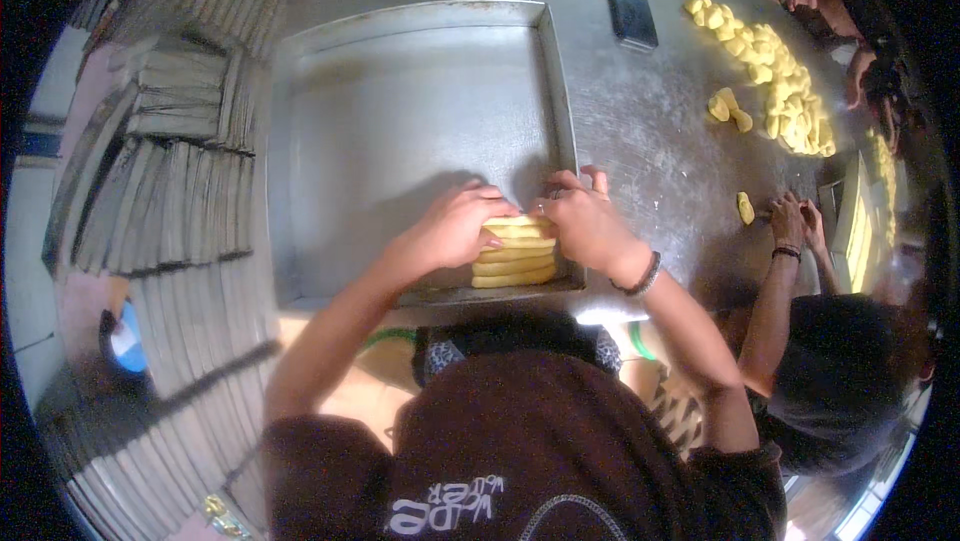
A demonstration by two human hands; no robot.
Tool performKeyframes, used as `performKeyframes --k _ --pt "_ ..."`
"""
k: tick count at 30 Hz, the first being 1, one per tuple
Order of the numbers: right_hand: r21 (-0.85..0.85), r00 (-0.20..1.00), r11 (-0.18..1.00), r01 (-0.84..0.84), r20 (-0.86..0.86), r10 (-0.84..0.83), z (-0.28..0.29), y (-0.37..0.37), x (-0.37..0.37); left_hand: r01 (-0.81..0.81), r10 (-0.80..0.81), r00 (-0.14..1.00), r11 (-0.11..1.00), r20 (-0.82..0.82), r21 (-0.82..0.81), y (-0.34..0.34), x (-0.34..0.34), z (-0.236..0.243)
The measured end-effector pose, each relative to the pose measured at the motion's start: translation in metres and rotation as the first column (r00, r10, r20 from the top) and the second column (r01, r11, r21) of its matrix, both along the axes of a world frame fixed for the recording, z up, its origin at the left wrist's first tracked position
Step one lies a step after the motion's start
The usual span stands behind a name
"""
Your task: The person slides filled baking trays into a rack, retrieves an empty tray, and carries it to a table. The person then shapes dough pieces into logs by hand and arranges them in the tray.
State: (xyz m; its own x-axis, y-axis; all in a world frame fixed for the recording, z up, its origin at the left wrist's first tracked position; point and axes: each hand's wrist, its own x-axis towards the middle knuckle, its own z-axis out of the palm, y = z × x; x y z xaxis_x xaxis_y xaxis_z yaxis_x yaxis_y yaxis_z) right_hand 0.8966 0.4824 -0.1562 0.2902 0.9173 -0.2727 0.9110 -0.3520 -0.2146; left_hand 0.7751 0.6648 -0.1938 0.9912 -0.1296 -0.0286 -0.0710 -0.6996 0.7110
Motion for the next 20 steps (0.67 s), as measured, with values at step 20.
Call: performKeyframes --k 20 --pt "0.190 0.994 0.981 0.034 -0.107 -0.014 -0.010 -0.002 -0.001 -0.518 0.455 0.846 0.824 -0.279 -0.229 -0.005 -0.053 -0.012"
